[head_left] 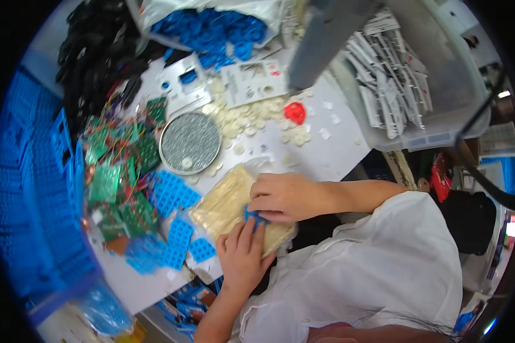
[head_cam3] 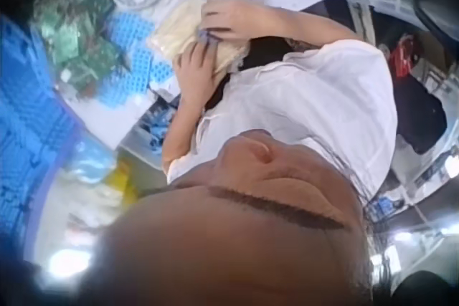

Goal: Assembling electronic circuit boards into blue plastic toy casings at a factory workbench.

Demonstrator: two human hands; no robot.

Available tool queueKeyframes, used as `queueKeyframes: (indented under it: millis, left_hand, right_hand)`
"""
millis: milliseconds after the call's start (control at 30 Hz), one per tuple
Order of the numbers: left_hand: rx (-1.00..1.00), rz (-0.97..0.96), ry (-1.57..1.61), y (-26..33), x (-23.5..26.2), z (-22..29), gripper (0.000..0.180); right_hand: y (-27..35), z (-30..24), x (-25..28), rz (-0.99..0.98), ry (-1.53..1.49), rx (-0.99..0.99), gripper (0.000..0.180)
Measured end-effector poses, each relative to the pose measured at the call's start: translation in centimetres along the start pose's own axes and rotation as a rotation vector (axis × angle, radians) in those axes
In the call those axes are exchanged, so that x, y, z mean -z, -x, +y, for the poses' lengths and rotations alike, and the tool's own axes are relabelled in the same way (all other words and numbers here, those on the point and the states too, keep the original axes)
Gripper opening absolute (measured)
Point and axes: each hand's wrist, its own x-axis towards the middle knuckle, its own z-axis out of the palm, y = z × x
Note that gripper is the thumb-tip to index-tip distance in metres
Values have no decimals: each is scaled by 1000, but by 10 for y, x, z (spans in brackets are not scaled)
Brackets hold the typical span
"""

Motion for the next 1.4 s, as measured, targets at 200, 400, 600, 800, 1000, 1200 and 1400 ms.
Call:
queueKeyframes:
  millis: [200,400,600,800,1000,1200,1400]
  left_hand:
    - [-10,-23,-25,-4,4,-2,72]
    - [11,-5,-39,-5,5,2,70]
    - [16,38,-11,-6,2,3,72]
    - [26,67,14,-7,0,4,72]
    - [52,67,77,-2,-1,4,71]
    - [17,139,272,-1,76,-17,63]
    - [569,814,-110,4,204,-176,24]
  right_hand:
    - [74,89,126,475,520,-401,35]
    - [100,173,181,572,1024,-1063,39]
    - [64,204,203,330,1010,-1292,22]
    - [48,211,217,197,1077,-1169,17]
    - [-39,191,161,153,674,-956,49]
    - [-61,236,85,717,40,-557,83]
    - [-40,265,134,936,-967,-706,58]
